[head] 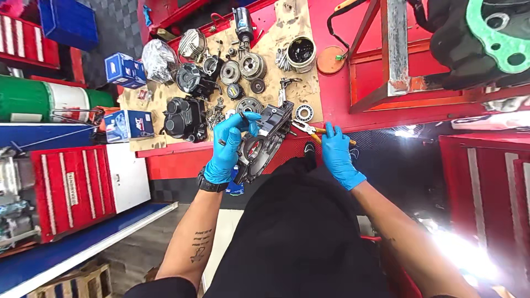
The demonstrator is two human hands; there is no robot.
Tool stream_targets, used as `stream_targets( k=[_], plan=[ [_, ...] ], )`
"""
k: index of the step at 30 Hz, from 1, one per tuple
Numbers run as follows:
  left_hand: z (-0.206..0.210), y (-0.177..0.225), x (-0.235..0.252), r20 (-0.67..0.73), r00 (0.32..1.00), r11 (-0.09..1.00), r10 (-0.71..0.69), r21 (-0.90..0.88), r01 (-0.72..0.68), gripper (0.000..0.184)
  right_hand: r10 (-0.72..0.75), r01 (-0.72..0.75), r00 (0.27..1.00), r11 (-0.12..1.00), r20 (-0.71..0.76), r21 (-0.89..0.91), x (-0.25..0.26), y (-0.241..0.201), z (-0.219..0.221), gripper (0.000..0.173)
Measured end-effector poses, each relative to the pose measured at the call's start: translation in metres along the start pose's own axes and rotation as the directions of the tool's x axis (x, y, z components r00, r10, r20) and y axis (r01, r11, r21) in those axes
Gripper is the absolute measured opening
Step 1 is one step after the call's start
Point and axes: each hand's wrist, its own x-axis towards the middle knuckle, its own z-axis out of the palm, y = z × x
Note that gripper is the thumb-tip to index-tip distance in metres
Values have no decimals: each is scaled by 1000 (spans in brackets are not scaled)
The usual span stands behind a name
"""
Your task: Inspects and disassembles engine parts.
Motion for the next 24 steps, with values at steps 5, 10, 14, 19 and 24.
stream_targets(
  k=[5, 10, 14, 19, 24],
  plan=[
    [-4, -3, -3, -6, 1000, 1000, 22, 4, -22, 68, -7, 6, 998, 1000, -63, -22, -1, -2, 2, 26],
    [-7, -4, -5, 0, 999, 999, 46, -24, -46, 67, -20, 11, 991, 998, -130, -68, -3, -3, 8, 24],
    [-6, -3, -5, 12, 998, 998, 60, -13, -60, 69, -4, -10, 989, 996, -146, -94, -1, -9, 4, 24],
    [-3, -1, -9, -2, 999, 999, 50, -9, -50, 68, 22, -28, 996, 997, -83, -71, 5, -13, 2, 25],
    [-5, -4, -8, 1, 999, 999, 41, -21, -41, 69, -54, 43, 985, 997, -164, -67, 6, -3, 10, 20]
  ],
)
